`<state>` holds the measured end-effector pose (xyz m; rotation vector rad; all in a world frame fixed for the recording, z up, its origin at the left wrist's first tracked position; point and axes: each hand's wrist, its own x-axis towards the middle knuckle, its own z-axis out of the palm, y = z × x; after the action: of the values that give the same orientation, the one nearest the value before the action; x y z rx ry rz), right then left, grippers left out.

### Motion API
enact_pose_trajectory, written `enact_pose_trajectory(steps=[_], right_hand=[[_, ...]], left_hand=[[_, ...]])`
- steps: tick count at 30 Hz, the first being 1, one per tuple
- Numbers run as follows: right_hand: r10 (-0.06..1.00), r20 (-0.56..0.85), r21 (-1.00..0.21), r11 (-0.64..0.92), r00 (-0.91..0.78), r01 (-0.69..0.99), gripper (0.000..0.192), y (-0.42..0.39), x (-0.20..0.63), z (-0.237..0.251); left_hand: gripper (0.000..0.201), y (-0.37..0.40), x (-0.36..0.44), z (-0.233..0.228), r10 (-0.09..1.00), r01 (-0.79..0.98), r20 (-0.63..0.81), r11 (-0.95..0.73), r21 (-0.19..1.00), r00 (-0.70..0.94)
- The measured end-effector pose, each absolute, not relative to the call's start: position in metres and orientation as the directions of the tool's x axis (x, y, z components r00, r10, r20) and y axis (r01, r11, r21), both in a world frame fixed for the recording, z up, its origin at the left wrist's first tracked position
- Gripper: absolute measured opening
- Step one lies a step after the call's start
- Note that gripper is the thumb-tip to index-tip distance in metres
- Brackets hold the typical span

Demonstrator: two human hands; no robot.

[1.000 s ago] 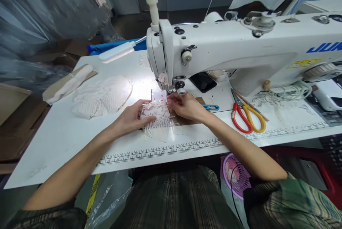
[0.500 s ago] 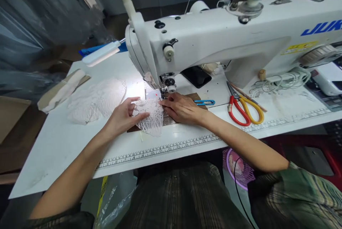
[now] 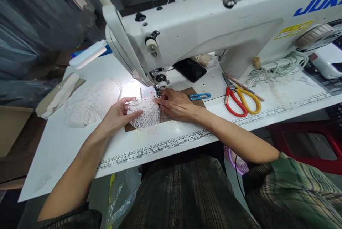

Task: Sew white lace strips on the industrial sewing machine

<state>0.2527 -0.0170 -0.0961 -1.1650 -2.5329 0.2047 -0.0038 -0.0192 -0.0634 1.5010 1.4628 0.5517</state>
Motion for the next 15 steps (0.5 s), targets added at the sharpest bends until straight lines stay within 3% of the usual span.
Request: enact_pose_trajectory(steps=[9, 15], right_hand=[[0.779, 0.257, -0.239, 0.625, -0.572, 0.743, 0.038, -0.023, 0.248, -0.098], [0.751, 0.345, -0.407, 0.661, -0.564, 0.631, 0.04, -0.026, 0.259, -0.101]], left_hand=[[0.072, -0.028, 0.007, -0.055, 0.962, 0.69, -0.223, 0.057, 0.721, 0.154], [0.072, -0.027, 0.004, -0.056, 0.952, 0.643, -0.248, 0.077, 0.762, 0.181]])
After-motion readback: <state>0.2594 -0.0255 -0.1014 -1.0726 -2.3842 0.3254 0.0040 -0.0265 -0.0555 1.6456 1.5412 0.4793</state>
